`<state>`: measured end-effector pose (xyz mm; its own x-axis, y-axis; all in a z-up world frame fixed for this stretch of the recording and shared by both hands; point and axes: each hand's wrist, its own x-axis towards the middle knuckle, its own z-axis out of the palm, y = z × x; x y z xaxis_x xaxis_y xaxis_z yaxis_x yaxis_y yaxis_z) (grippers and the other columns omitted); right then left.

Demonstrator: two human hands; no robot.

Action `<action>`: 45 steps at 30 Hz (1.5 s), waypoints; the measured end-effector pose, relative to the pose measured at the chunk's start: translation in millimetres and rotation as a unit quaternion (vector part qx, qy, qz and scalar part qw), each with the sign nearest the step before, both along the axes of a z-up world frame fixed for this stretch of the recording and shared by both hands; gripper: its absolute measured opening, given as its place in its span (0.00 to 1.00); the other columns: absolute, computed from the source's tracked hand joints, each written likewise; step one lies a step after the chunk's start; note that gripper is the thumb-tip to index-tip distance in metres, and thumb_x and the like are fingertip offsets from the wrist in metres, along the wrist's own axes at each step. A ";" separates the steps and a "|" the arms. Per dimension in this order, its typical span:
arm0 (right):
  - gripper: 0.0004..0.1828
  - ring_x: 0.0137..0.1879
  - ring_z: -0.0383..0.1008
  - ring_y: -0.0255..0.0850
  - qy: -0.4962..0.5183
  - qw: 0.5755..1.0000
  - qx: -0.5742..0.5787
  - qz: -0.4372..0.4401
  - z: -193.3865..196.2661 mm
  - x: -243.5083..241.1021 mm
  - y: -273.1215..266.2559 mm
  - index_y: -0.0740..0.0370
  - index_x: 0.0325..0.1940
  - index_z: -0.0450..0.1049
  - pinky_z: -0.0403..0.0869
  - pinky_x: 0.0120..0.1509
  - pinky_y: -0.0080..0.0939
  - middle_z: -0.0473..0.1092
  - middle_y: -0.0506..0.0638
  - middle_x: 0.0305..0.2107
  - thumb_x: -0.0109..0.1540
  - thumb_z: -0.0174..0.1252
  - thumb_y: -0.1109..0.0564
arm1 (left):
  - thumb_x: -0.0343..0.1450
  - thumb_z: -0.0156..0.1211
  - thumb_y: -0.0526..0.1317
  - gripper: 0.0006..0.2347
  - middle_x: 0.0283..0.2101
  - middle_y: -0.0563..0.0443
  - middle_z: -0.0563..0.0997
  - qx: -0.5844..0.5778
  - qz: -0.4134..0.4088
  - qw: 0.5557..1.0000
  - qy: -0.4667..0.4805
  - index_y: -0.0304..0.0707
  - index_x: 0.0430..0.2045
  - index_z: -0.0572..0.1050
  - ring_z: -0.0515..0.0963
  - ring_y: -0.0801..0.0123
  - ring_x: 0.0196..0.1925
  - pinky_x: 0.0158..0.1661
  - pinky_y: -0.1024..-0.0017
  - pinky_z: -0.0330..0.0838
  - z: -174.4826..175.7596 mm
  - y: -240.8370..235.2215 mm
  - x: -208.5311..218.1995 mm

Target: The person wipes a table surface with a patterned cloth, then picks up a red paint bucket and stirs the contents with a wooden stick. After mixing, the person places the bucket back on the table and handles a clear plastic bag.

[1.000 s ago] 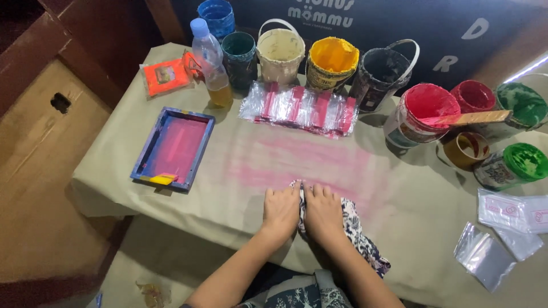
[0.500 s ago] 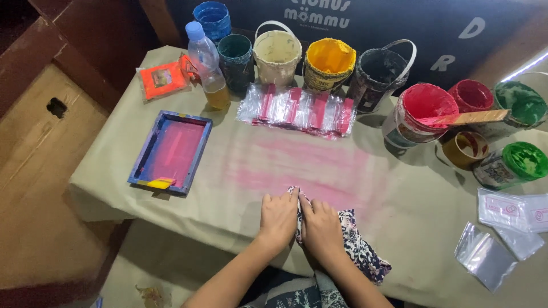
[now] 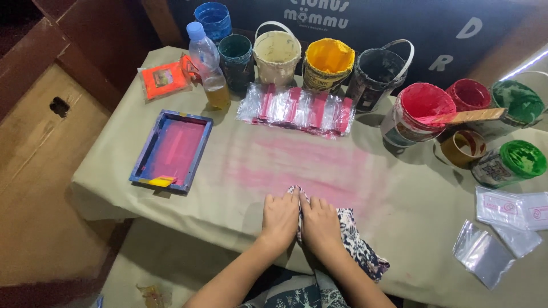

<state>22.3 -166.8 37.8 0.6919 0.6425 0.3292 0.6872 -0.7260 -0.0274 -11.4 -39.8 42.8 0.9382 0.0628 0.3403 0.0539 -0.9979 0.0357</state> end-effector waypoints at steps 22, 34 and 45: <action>0.32 0.41 0.69 0.51 0.032 0.998 -0.030 0.049 29.5 13.3 47.5 0.54 0.67 0.69 0.65 0.41 0.49 0.69 0.52 0.36 0.57 0.53 0.59 | 0.64 0.59 0.35 0.18 0.21 0.52 0.79 0.052 -0.007 0.997 -0.047 0.43 0.50 0.81 0.79 0.60 0.22 0.31 0.59 0.60 -7.3 60.3 -4.7; 0.25 0.40 0.71 0.51 -0.093 0.987 0.069 0.109 16.7 49.4 163.3 0.61 0.61 0.74 0.66 0.39 0.48 0.70 0.54 0.36 0.58 0.53 0.57 | 0.67 0.57 0.34 0.17 0.23 0.56 0.81 0.122 0.130 0.983 -0.036 0.39 0.50 0.80 0.81 0.64 0.23 0.31 0.61 0.62 -21.8 144.1 39.7; 0.26 0.49 0.63 0.44 -0.022 0.999 0.034 -0.012 22.2 108.1 137.6 0.52 0.65 0.65 0.57 0.50 0.49 0.64 0.46 0.45 0.63 0.44 0.46 | 0.66 0.55 0.30 0.15 0.19 0.56 0.75 0.205 0.118 0.964 -0.123 0.33 0.46 0.81 0.78 0.68 0.18 0.27 0.62 0.64 -58.5 130.8 140.8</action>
<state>130.4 -29.2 60.0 0.6903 0.6009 0.4030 0.6715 -0.7394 -0.0476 129.4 91.0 -15.7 0.8021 0.0774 0.5922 0.3216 -0.8915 -0.3190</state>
